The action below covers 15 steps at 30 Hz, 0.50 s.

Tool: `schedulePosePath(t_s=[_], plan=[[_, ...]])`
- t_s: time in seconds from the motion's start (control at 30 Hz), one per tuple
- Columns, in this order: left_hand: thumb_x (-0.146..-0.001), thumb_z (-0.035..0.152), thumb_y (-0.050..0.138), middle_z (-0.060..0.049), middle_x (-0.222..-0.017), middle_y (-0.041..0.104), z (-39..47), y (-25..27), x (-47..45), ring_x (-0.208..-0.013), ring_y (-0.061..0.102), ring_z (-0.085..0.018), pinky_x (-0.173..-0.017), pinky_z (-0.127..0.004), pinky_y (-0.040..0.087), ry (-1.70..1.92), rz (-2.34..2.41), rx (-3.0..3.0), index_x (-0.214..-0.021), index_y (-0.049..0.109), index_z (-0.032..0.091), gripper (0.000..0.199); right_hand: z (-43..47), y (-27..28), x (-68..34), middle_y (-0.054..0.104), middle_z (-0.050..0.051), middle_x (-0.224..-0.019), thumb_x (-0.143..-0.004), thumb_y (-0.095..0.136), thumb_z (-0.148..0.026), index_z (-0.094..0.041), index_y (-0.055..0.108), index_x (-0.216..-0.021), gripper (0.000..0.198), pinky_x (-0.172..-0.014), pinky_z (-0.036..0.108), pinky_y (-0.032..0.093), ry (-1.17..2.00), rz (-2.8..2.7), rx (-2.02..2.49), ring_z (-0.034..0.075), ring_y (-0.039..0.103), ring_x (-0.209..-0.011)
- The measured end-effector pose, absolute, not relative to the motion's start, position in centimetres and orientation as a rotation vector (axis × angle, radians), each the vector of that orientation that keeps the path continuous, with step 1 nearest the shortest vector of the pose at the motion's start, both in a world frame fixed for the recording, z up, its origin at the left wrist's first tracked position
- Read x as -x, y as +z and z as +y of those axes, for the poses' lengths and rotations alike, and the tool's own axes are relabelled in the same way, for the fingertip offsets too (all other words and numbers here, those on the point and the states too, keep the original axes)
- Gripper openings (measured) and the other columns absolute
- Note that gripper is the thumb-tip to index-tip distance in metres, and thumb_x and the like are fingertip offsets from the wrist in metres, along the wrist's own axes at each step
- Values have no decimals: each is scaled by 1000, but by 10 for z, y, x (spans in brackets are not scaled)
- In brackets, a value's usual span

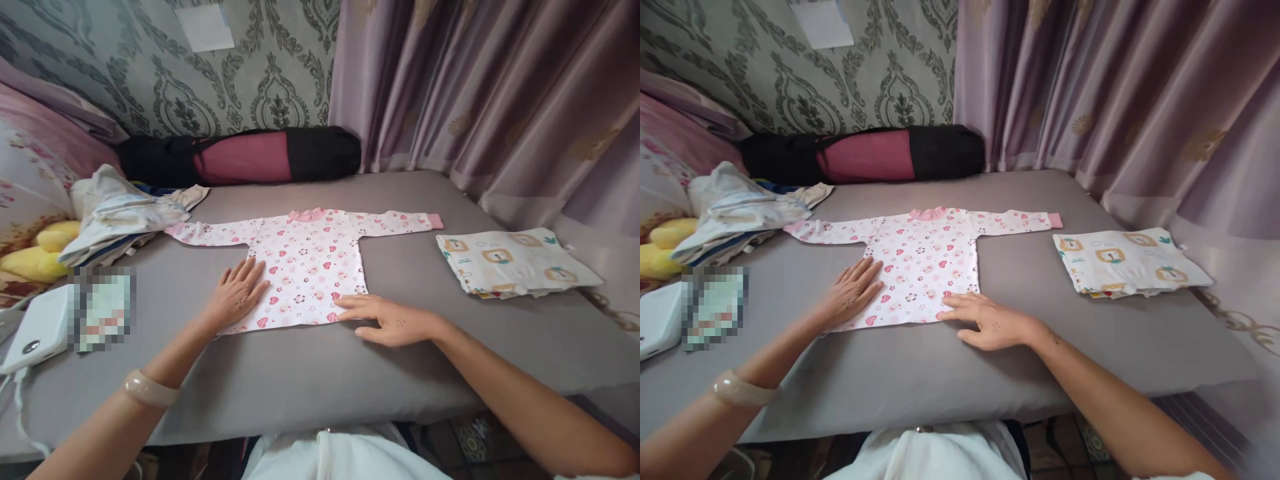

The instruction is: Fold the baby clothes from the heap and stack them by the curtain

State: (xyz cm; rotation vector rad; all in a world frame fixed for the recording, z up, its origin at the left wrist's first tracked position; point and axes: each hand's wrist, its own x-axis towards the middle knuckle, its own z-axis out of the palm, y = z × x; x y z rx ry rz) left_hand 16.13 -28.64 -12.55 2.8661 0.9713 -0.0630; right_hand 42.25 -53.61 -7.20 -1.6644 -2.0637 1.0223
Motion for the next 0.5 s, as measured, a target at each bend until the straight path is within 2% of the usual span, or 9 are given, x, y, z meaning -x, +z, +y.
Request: schedulePosePath(t_s=[0.07,0.13,0.23,0.3,0.37,0.43,0.5], plan=[[-98,52,23,-11,-154,37,-284,-119,-168,-142,32,-30,-115,-54,17,-27,1062,-2912,-147,38,23,59,-534,-65,-440,44,2,-150,-91,53,-31,-29,60,-133,43,-116,40,29,1181,-1950,1605,23,38,-140],[-97,48,26,-15,-139,52,-281,-112,-180,-129,46,-32,-113,-57,18,33,1119,-2971,-133,52,20,52,-531,-57,-461,60,4,-136,-92,53,-38,-25,67,-124,38,-109,36,39,1284,-1805,1603,23,53,-127],[-95,46,32,-16,-114,62,-273,-102,-209,-110,54,-32,-105,-54,29,110,1122,-2993,-108,63,17,44,-522,-50,-505,72,7,-113,-88,58,-47,-20,73,-110,39,-95,33,48,1237,-1521,1756,22,66,-104],[-95,42,35,-15,-111,63,-266,-100,-237,-107,54,-32,-100,-51,35,165,1048,-2964,-105,63,17,38,-514,-49,-542,73,9,-107,-85,62,-48,-18,73,-104,38,-83,30,52,1094,-1259,1894,20,69,-90],[-94,36,38,-14,-115,62,-259,-103,-271,-108,54,-31,-96,-49,39,234,903,-2926,-110,61,18,34,-505,-52,-580,73,10,-103,-85,62,-42,-16,73,-97,30,-72,26,52,849,-1030,2067,17,69,-82],[-92,31,41,-14,-118,63,-256,-108,-308,-109,55,-31,-92,-47,43,303,730,-2889,-112,61,18,32,-497,-56,-616,74,9,-96,-87,60,-32,-15,73,-93,22,-69,24,51,517,-813,2283,16,68,-78],[-91,26,42,-13,-113,65,-258,-115,-344,-105,58,-28,-91,-44,45,375,544,-2843,-109,62,18,29,-491,-60,-645,74,7,-91,-85,60,-25,-15,74,-90,18,-70,25,51,285,-712,2511,20,68,-81]])
